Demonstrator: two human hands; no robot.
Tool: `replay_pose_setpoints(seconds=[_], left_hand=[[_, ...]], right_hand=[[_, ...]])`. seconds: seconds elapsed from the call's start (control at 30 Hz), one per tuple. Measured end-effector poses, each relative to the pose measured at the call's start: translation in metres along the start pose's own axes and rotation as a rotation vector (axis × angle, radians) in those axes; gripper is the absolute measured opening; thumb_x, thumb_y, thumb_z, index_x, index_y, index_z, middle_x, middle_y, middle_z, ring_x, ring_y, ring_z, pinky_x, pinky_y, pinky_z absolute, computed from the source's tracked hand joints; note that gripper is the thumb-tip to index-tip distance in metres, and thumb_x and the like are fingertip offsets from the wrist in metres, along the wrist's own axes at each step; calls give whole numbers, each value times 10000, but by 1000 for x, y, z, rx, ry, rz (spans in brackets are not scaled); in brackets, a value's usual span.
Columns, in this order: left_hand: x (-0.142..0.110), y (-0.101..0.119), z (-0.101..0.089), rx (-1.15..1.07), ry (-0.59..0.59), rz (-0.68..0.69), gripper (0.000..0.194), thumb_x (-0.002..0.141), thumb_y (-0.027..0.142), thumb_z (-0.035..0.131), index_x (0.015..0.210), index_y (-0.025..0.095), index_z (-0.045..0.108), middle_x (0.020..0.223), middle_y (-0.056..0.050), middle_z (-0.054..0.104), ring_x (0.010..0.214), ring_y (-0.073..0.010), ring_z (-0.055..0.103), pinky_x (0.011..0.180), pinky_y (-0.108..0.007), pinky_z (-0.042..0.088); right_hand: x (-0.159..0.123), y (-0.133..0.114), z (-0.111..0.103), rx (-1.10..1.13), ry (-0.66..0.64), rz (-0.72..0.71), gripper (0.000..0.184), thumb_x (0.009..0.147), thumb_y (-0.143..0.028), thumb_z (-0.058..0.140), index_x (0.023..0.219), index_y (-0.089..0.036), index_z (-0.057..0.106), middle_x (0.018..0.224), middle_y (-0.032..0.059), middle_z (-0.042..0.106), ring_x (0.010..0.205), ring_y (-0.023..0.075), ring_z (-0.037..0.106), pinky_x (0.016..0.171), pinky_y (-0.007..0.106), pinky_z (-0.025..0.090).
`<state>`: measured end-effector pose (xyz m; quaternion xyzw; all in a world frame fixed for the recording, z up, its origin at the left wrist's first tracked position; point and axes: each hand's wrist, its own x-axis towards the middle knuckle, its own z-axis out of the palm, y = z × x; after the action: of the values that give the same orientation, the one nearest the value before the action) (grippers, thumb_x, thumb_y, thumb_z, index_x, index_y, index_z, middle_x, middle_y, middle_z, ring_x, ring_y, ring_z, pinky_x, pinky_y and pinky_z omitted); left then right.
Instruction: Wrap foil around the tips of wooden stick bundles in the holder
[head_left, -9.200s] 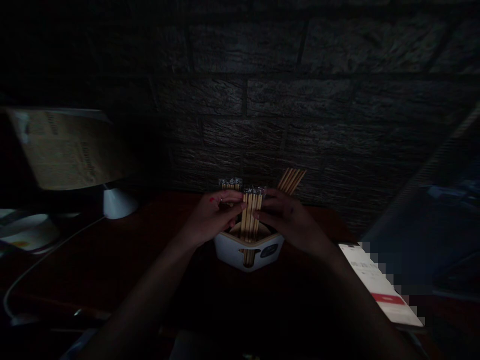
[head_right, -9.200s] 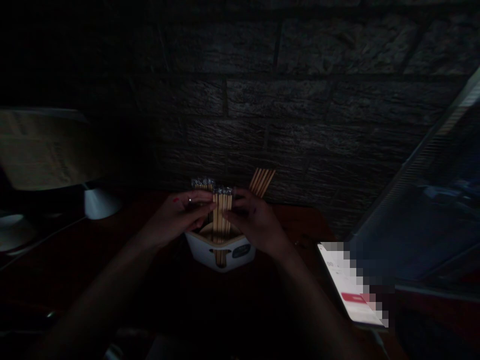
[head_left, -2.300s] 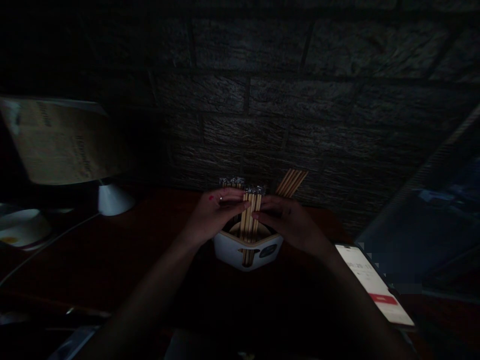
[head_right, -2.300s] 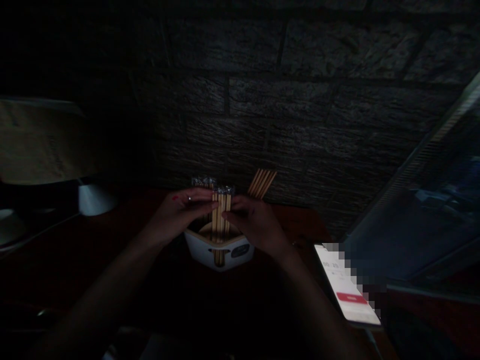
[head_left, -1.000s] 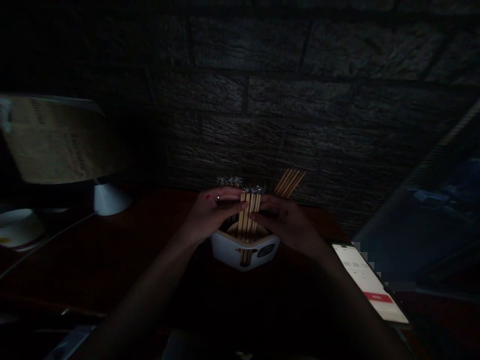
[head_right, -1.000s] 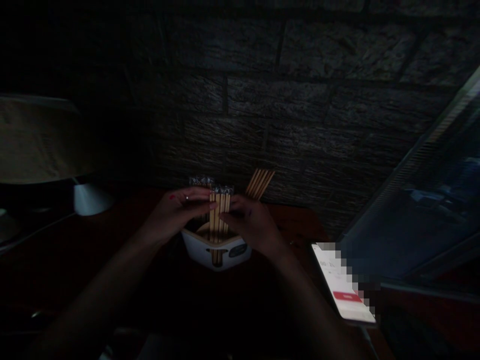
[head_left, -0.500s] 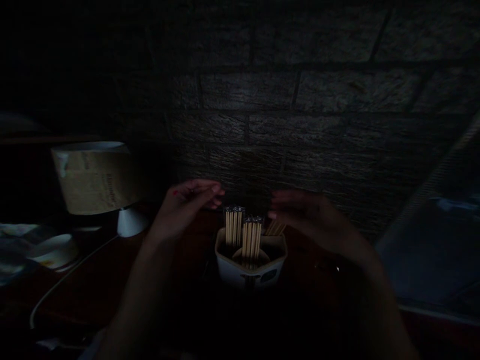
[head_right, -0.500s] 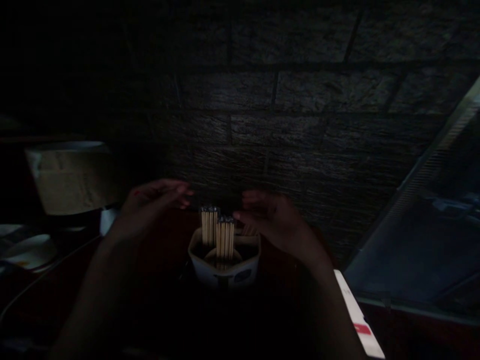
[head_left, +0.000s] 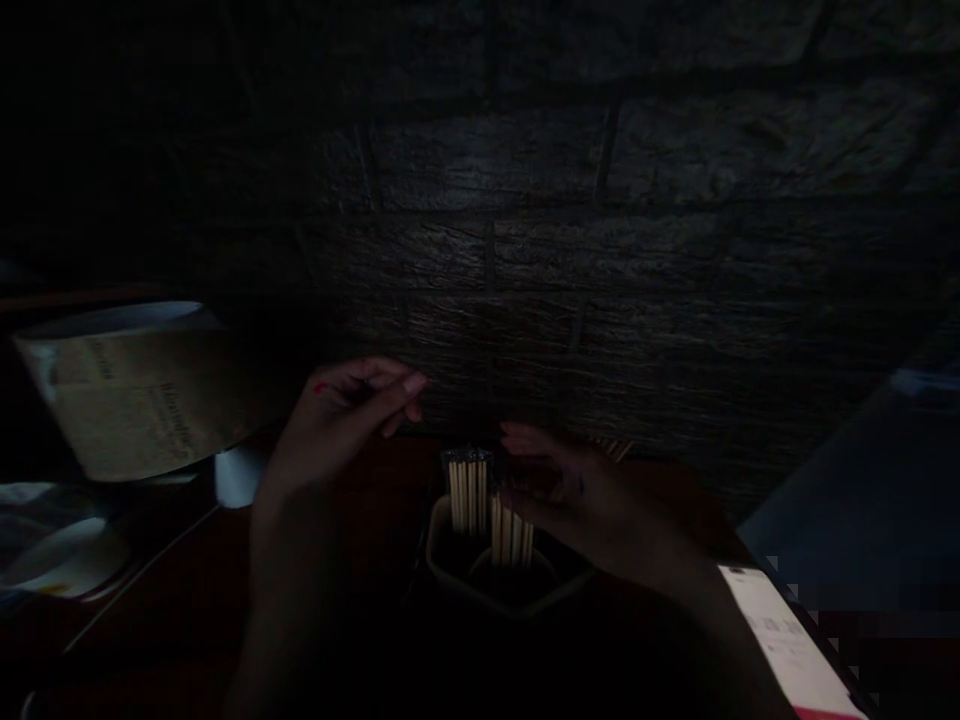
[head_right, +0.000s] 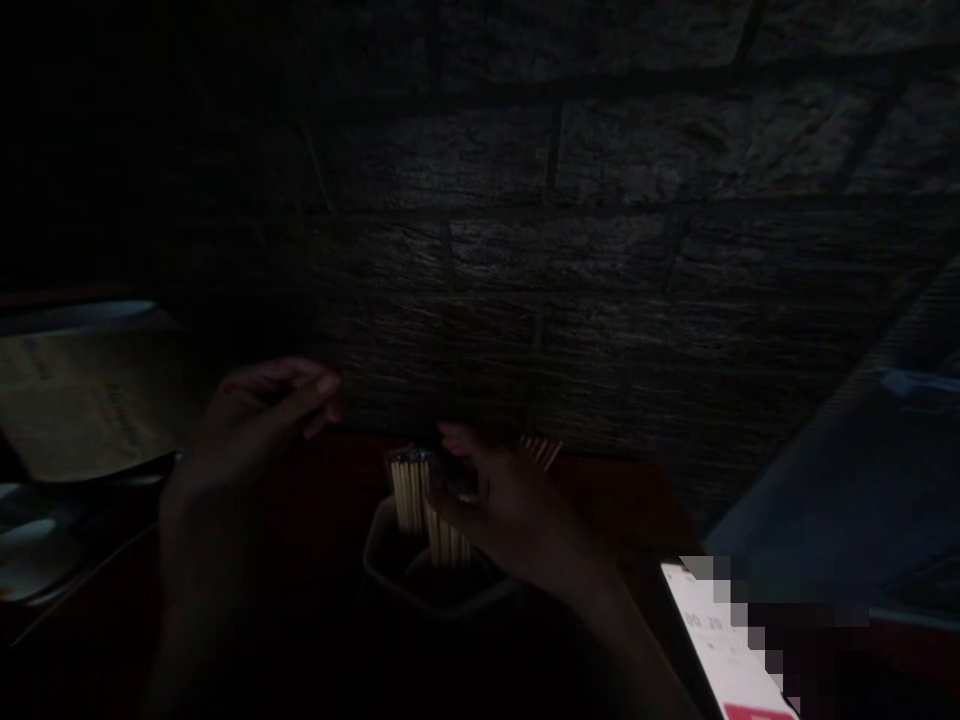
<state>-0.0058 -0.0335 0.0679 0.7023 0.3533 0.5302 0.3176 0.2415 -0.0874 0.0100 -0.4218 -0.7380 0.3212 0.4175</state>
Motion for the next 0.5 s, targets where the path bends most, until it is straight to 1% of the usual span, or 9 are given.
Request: replay_pose_setpoints(seconds=[0.07, 0.13, 0.17, 0.27, 0.37, 0.43, 0.5], left_hand=[[1, -10, -4, 37, -35, -35, 129, 841, 308, 715, 797, 187, 719, 699, 5, 701, 556, -71, 555, 520, -154, 451], [3, -19, -7, 103, -121, -87, 151, 835, 338, 724, 884, 196, 737, 816, -13, 739, 677, -99, 631, 606, -173, 504], [3, -22, -9, 138, -171, -115, 173, 836, 346, 723, 925, 198, 739, 877, -21, 749, 750, -113, 660, 664, -185, 525], [3, -26, -12, 169, -313, -186, 223, 850, 333, 707, 1031, 203, 714, 1024, -27, 750, 938, -146, 689, 830, -231, 542], [2, -28, -9, 121, -473, -214, 284, 855, 300, 691, 1121, 203, 668, 1100, -32, 733, 979, -159, 693, 874, -278, 550], [3, -31, -3, 96, -530, -202, 321, 848, 281, 692, 1151, 185, 647, 1151, -51, 714, 1002, -170, 686, 900, -310, 548], [3, -34, 2, 72, -559, -174, 348, 841, 272, 700, 1166, 170, 633, 1170, -67, 704, 1031, -179, 678, 926, -331, 539]], right_hand=[[-1, -3, 3, 18, 12, 24, 553, 858, -322, 705, 1376, -297, 515, 1360, 62, 620, 1250, 217, 597, 1046, 424, 519], [0, -8, 4, 66, 25, 61, 523, 859, -319, 704, 1352, -307, 530, 1338, 50, 637, 1203, 203, 633, 985, 380, 565], [0, -11, 5, 102, 47, 74, 495, 858, -312, 703, 1327, -303, 547, 1302, 48, 660, 1148, 196, 667, 941, 357, 590], [5, -18, 7, 130, 128, 73, 373, 885, -299, 671, 1250, -281, 598, 1212, 39, 709, 1067, 176, 704, 918, 325, 598], [14, -20, 7, 114, 164, 65, 285, 928, -281, 608, 1211, -256, 626, 1151, 43, 740, 1028, 170, 720, 864, 297, 617], [21, -21, 5, 97, 164, 66, 273, 940, -270, 587, 1207, -237, 634, 1138, 55, 749, 1026, 175, 722, 836, 288, 624], [28, -20, 4, 67, 151, 66, 266, 941, -270, 584, 1195, -225, 645, 1145, 63, 750, 1032, 179, 722, 847, 292, 620]])
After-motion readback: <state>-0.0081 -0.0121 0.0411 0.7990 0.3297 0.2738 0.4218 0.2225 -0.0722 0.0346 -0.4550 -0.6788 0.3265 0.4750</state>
